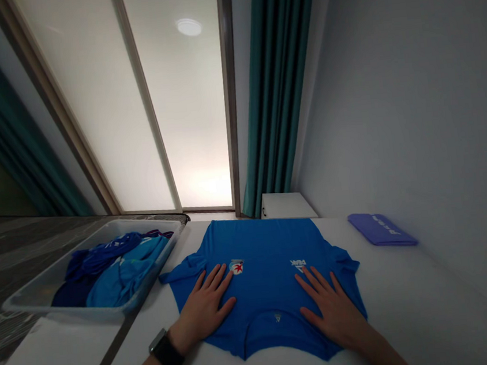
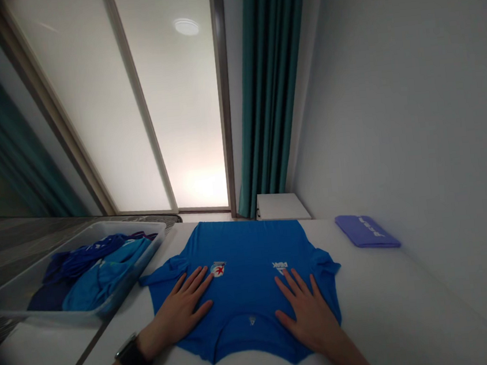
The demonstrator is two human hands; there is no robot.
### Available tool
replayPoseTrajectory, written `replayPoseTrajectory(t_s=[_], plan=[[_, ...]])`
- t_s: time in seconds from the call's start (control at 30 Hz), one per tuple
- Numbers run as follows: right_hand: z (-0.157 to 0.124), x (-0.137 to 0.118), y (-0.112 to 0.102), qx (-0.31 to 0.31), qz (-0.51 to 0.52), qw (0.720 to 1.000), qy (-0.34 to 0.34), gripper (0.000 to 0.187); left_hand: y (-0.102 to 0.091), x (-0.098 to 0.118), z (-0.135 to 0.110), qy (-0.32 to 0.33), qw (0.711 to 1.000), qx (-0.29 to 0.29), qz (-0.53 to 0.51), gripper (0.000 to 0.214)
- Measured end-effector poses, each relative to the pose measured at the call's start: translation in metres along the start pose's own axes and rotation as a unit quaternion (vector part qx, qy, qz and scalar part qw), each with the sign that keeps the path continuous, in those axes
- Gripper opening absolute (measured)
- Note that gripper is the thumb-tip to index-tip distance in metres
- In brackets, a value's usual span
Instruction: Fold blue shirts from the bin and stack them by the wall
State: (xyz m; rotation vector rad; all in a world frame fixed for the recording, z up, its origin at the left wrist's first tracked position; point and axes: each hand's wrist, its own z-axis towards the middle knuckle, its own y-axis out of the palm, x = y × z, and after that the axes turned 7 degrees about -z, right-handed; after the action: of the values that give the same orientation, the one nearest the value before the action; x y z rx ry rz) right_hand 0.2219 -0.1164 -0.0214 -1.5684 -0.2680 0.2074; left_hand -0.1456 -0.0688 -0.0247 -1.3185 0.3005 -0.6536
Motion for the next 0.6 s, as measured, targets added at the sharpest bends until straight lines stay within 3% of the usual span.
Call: replayPoseTrajectory(t_s=[0.23,0.6], plan=[[0.001,-0.002,-0.012,-0.022,0.021,1.000,0.003,0.068,-0.002,0.002,0.001,-0.005,1.000,-0.003,-0.011,0.063],[-0.002,-0.040,-0.022,-0.020,0.058,0.998,0.007,0.061,-0.003,0.006,0.003,0.014,0.999,0.021,-0.023,0.060]])
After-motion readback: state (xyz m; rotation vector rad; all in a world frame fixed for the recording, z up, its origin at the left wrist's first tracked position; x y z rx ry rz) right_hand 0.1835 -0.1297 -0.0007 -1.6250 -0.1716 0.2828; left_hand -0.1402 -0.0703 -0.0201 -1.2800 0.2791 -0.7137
